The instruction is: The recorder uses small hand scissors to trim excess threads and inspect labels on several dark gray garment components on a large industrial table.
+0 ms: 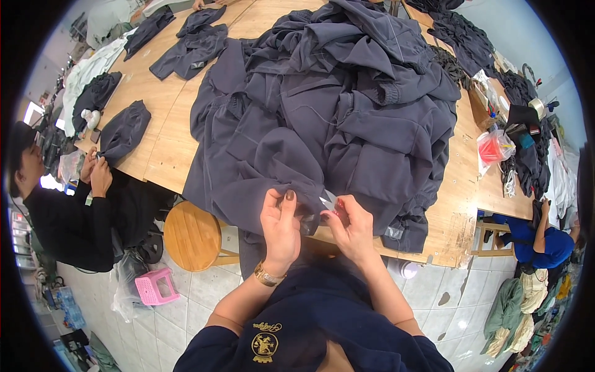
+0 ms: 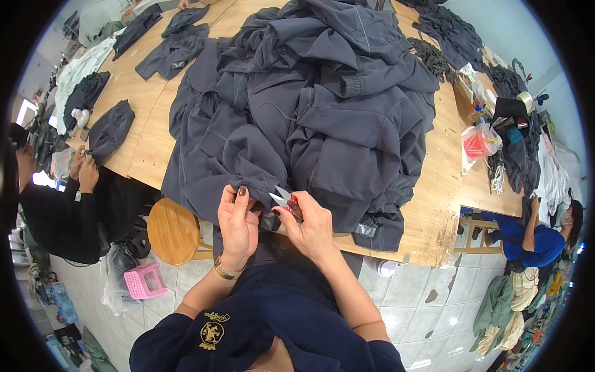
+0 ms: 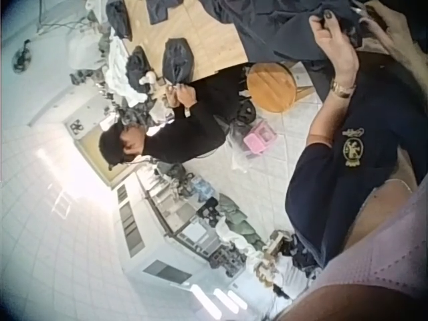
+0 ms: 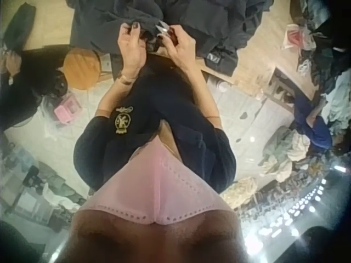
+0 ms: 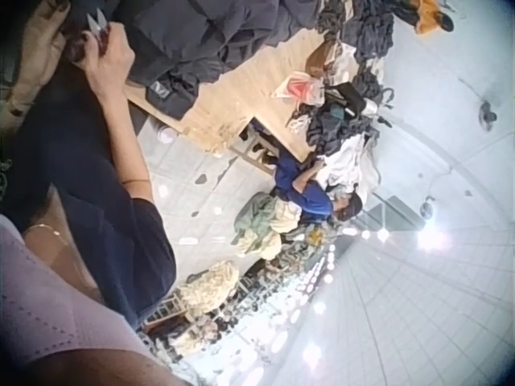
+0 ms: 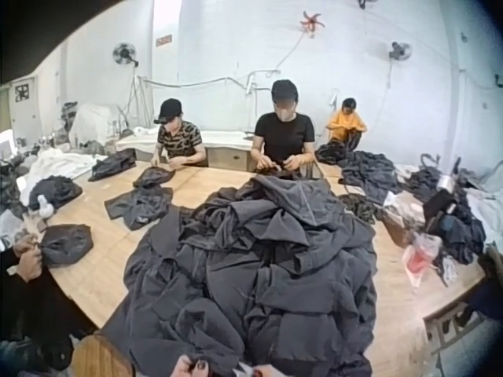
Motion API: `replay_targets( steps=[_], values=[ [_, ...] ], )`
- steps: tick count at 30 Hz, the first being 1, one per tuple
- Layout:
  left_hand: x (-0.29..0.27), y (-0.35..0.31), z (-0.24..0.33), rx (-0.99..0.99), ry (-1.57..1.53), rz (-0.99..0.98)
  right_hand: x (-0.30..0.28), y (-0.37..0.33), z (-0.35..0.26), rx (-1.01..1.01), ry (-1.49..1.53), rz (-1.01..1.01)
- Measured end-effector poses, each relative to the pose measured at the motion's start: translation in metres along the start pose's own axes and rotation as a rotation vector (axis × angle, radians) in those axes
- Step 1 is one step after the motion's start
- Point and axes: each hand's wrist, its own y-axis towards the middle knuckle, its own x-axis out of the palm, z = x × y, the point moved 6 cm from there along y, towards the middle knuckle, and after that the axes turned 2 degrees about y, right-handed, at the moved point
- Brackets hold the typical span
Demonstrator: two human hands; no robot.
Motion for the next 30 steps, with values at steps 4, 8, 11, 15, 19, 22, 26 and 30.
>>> replay_targets(
  steps=[4,8,11,15,19,22,26,30],
  values=[
    [-0.0034,-0.0002,-0.0025,0.015,-0.014,0.039,0.0006,0.0003,0.0003,-0.053,-0.088,-0.029],
    [-0.0040,-0.0015,-0.0023,0.033,0.027,0.043,0.0026,0.0023,-0.0041,-0.123,-0.184,-0.035],
    [-0.0046,-0.0019,-0.0031,0.056,0.031,0.044,0.0038,0.0021,-0.0037,-0.130,-0.213,-0.045],
    [-0.0064,-0.0024,-0.0031,0.080,0.070,0.037,0.0039,0.0026,-0.0043,-0.146,-0.213,-0.048],
    [-0.0064,-0.0032,-0.0030,0.088,0.087,0.026,0.0042,0.0023,-0.0032,-0.124,-0.219,-0.081],
    [-0.0035,-0.0033,-0.0013,0.088,0.075,0.018,0.0020,0.0030,-0.0050,-0.142,-0.212,-0.048],
    [-0.0040,-0.0036,0.0004,0.107,0.110,0.025,0.0032,0.0030,-0.0052,-0.130,-0.238,-0.086],
    [-0.0050,-0.0042,0.0008,0.117,0.157,0.040,0.0032,0.0042,-0.0062,-0.154,-0.291,-0.104]
  ],
)
